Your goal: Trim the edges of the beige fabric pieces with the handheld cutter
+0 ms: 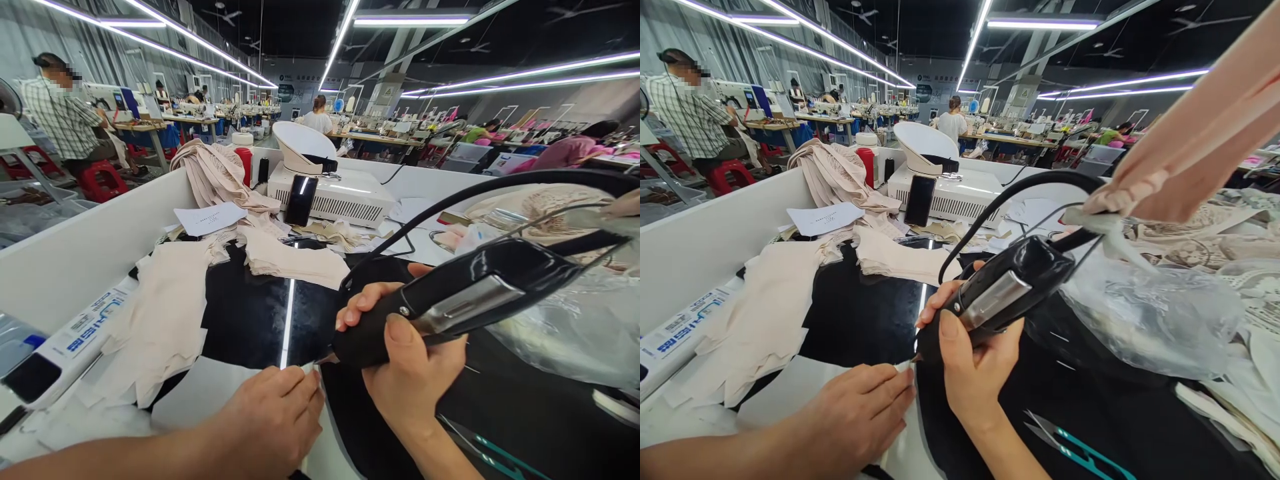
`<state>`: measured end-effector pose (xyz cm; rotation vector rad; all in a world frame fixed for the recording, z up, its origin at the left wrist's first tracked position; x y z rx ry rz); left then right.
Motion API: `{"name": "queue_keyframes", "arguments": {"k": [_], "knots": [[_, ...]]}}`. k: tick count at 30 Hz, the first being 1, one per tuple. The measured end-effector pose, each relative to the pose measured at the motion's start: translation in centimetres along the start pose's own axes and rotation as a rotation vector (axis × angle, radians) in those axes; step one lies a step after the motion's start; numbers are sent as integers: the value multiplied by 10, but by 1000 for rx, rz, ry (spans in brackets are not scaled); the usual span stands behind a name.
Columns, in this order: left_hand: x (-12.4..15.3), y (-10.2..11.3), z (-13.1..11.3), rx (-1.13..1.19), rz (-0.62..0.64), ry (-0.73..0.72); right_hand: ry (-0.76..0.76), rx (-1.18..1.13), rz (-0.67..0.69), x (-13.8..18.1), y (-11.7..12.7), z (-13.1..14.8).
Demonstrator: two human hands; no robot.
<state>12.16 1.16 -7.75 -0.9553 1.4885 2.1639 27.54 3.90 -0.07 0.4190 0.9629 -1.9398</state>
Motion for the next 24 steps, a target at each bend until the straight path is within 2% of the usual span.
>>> {"name": "queue_keyframes", "arguments": {"k": [11,24], "knots": [[7,-10,-6,-87,111,-59,-49,-84,2,2,-8,-1],[-1,1,0,-25,7,21,-34,-74,27,6,-10,-4]]}}
Point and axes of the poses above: each hand's wrist, its own x-axis away from the middle knuckle, its own y-axis out of the back of the hand, z = x × y, the point moved 8 cm from there along -x, towards the middle knuckle, and after that the axes turned 10 degrees about -x, right-handed, at the moved point
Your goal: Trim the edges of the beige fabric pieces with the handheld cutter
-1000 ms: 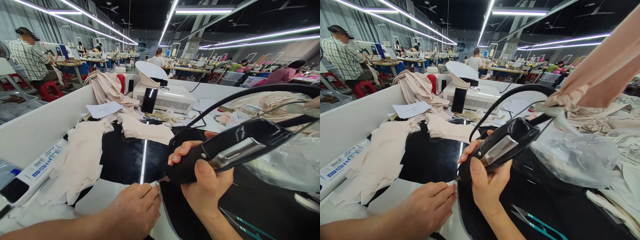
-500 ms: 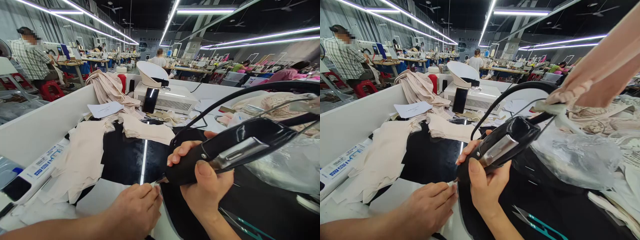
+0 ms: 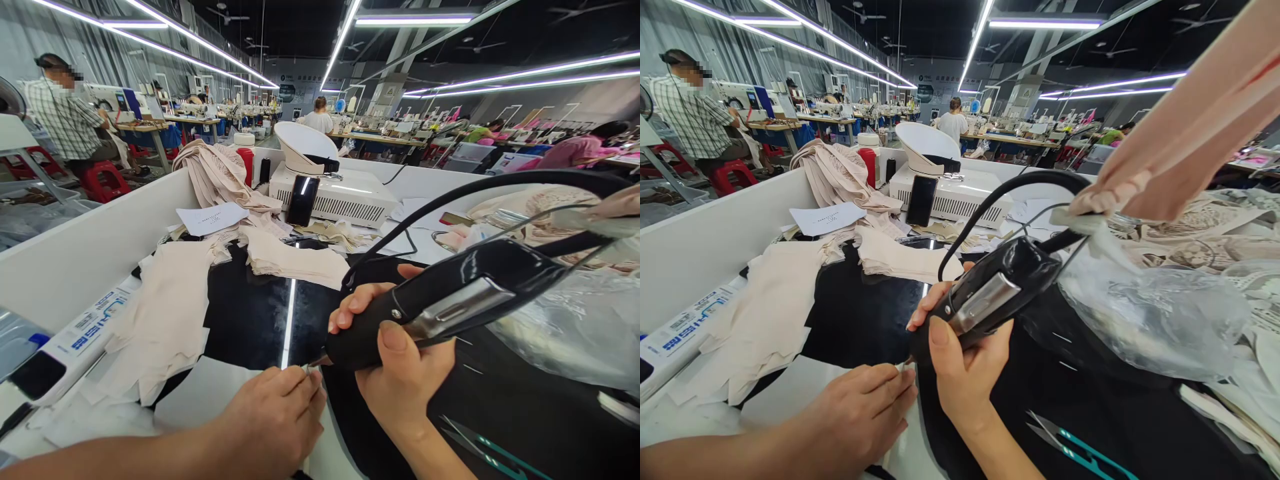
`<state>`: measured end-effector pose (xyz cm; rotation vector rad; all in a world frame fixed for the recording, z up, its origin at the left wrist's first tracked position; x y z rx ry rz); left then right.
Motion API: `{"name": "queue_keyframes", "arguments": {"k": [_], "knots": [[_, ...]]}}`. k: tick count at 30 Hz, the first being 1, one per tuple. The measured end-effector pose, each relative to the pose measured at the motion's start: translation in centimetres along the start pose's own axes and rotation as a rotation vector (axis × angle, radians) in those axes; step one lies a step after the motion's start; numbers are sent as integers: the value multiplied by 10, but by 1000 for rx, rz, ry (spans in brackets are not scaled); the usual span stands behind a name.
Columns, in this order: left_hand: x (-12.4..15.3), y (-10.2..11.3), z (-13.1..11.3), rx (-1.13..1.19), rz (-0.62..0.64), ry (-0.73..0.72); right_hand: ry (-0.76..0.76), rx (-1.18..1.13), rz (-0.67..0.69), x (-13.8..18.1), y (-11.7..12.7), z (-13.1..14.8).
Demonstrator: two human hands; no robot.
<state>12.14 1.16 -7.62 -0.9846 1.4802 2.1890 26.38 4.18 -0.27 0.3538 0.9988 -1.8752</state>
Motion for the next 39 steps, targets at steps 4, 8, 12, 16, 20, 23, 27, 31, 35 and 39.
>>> {"name": "queue_keyframes", "arguments": {"k": [4,8,12,16,20,23,27,31,35,39], "knots": [[1,-2,-2,-14,8,-17,-18,12,2,2,2,-3],[3,-7,-3,-13,53,-24,-22,11,8,-4,4,-1],[3,-8,8,6,116,-6,-18,55,-19,-11,10,14],[0,-6,30,-32,171,27,-29,166,-26,-10,20,33],[-7,8,36,-6,103,32,-11,185,-108,-2,36,53],[-13,19,21,116,49,-5,-22,182,-118,7,42,63],[-18,25,-6,264,29,-106,-25,176,-100,18,41,72],[-14,15,-16,239,100,-147,-37,152,-102,26,38,72],[-7,7,-16,206,159,-168,-43,136,-119,30,39,70],[-2,7,-16,197,142,-184,-43,147,-122,31,41,70]]}}
Point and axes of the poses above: each hand's wrist, its own x-axis away from the middle knuckle, its own y-axis out of the back of the hand, z = x × y, the point moved 8 cm from there along -x, towards the middle knuckle, and after that the axes turned 10 degrees about -x, right-handed, at the moved point
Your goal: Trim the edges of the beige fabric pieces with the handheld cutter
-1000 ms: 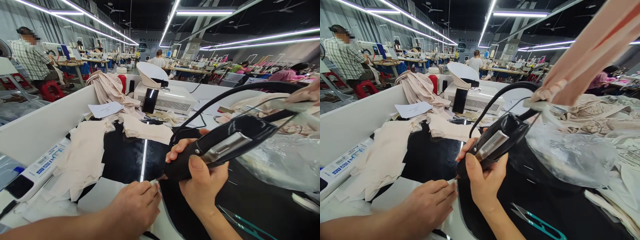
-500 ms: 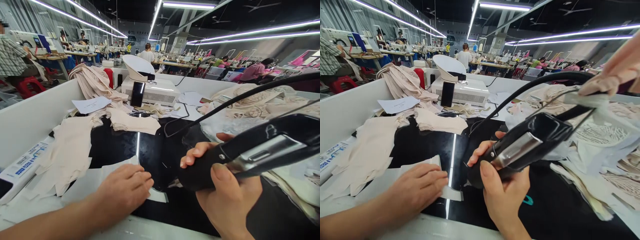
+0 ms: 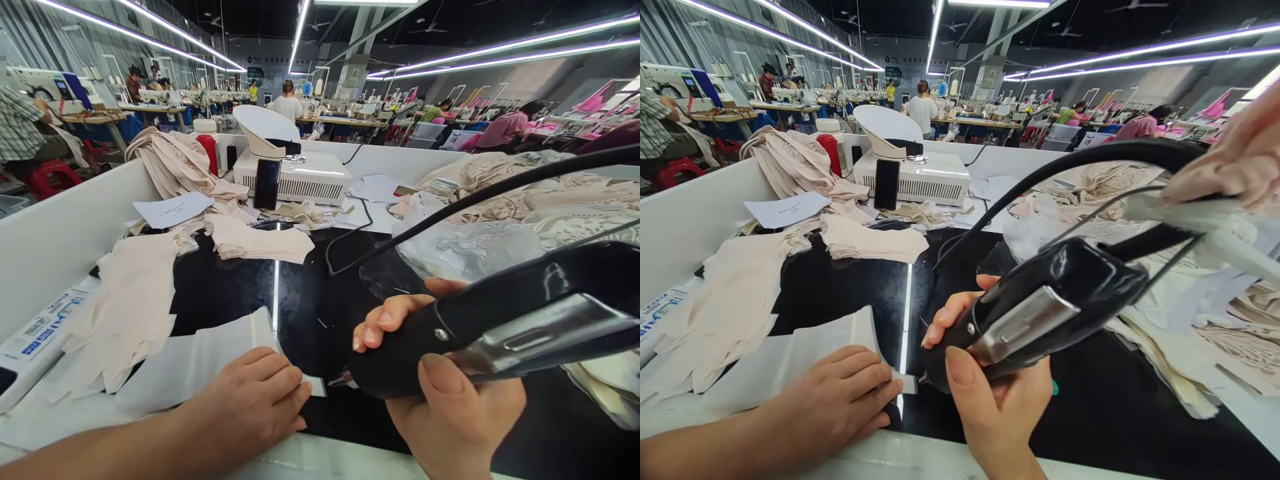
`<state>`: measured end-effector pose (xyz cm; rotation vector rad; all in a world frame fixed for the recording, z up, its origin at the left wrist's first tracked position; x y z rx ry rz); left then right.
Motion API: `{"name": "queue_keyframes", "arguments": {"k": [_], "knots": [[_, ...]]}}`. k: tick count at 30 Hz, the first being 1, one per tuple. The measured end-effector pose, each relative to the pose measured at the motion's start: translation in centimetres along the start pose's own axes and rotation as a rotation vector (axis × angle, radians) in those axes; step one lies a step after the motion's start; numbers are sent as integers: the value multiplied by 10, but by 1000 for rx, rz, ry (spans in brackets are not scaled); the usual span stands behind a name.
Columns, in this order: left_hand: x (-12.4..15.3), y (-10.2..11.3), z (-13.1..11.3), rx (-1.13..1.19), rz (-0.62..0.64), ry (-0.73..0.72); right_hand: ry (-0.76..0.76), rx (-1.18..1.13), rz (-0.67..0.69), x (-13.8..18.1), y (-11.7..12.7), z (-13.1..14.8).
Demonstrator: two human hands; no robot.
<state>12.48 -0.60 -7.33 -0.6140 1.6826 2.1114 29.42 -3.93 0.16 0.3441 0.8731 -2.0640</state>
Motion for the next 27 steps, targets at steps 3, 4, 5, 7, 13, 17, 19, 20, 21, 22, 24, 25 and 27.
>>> {"name": "queue_keyframes", "arguments": {"k": [3,4,5,7,13,17,19,20,21,22,24,25,27], "knots": [[0,0,-1,3,2,6,5,7,9,0,0,0],[0,0,-1,3,4,8,4,10,10,0,0,0],[0,1,-1,3,6,10,3,11,12,0,-1,0],[-1,2,-2,1,-1,12,3,11,16,0,-2,0],[-2,3,-3,-14,-3,8,10,21,32,0,-5,-1],[-2,4,-3,-4,-22,18,5,0,26,0,-6,-1],[-2,3,-4,-7,-9,12,8,-11,27,0,-6,-1],[-2,2,-4,-14,6,5,9,-10,27,0,-6,-1],[-2,1,-5,-22,22,-2,8,-5,26,0,-6,-1],[-1,0,-5,-27,35,-6,7,3,25,0,-6,-1],[-1,1,-5,-23,33,1,3,15,25,0,-5,-3],[-1,2,-4,-16,23,8,5,16,25,0,-5,-3],[-2,4,-3,-3,-8,24,14,15,24,0,-5,-4]]}}
Point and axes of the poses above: each hand's wrist, its own x-axis away from the middle knuckle, its own y-axis out of the back of the hand, z = x × y, the point moved 8 cm from there along -x, towards the middle knuckle, and after that the axes turned 10 degrees about -x, right-handed, at the moved point
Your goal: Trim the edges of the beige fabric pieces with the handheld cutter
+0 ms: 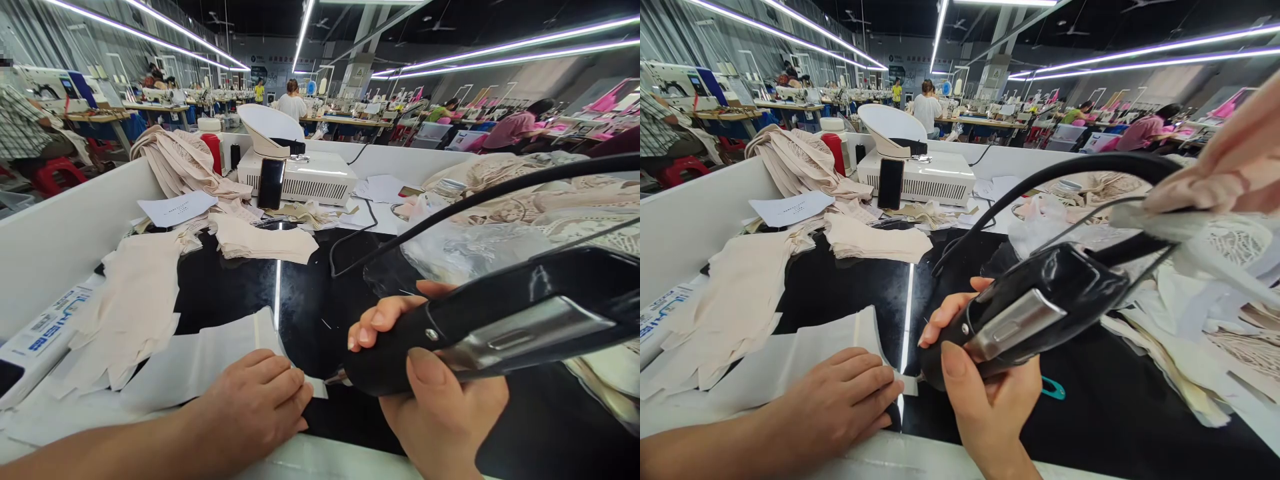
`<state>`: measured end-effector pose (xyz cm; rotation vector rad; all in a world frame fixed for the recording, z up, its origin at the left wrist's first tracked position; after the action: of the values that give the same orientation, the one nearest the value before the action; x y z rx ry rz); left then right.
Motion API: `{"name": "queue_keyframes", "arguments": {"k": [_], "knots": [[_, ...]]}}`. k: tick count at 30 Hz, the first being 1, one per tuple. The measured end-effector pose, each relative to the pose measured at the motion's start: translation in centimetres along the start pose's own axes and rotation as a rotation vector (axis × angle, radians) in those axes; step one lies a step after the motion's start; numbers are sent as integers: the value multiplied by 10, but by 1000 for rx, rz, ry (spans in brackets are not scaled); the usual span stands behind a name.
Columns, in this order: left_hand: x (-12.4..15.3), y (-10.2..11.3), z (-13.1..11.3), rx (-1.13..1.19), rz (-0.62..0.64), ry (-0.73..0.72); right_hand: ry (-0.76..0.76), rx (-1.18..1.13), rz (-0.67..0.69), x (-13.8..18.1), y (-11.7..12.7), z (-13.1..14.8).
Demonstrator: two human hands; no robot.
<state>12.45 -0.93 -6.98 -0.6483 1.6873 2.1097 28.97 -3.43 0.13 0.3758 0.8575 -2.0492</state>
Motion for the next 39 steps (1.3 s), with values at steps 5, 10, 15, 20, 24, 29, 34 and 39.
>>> {"name": "queue_keyframes", "arguments": {"k": [5,10,15,20,24,29,34,39], "knots": [[2,-2,0,-5,-14,-2,-23,-12,-13,1,2,1],[4,-8,-3,-44,46,-26,-68,-16,-12,5,5,6],[4,-5,-1,-13,18,-22,-40,9,0,9,3,6],[6,-4,1,26,-20,12,-13,-1,14,12,0,1],[10,-4,2,30,-93,24,-3,-20,44,17,0,-3],[14,-3,5,23,-174,31,45,13,20,19,3,-1],[11,0,8,45,-143,35,38,23,0,17,8,3],[5,1,7,70,-61,16,18,54,-45,11,16,12]]}}
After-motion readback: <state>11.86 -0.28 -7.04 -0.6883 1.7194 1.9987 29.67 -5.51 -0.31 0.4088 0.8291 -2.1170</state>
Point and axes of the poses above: each hand's wrist, its own x-axis away from the middle knuckle, its own y-axis out of the back of the hand, z = x × y, the point moved 8 cm from there along -x, towards the middle knuckle, and after that the axes turned 10 degrees about -x, right-handed, at the moved point
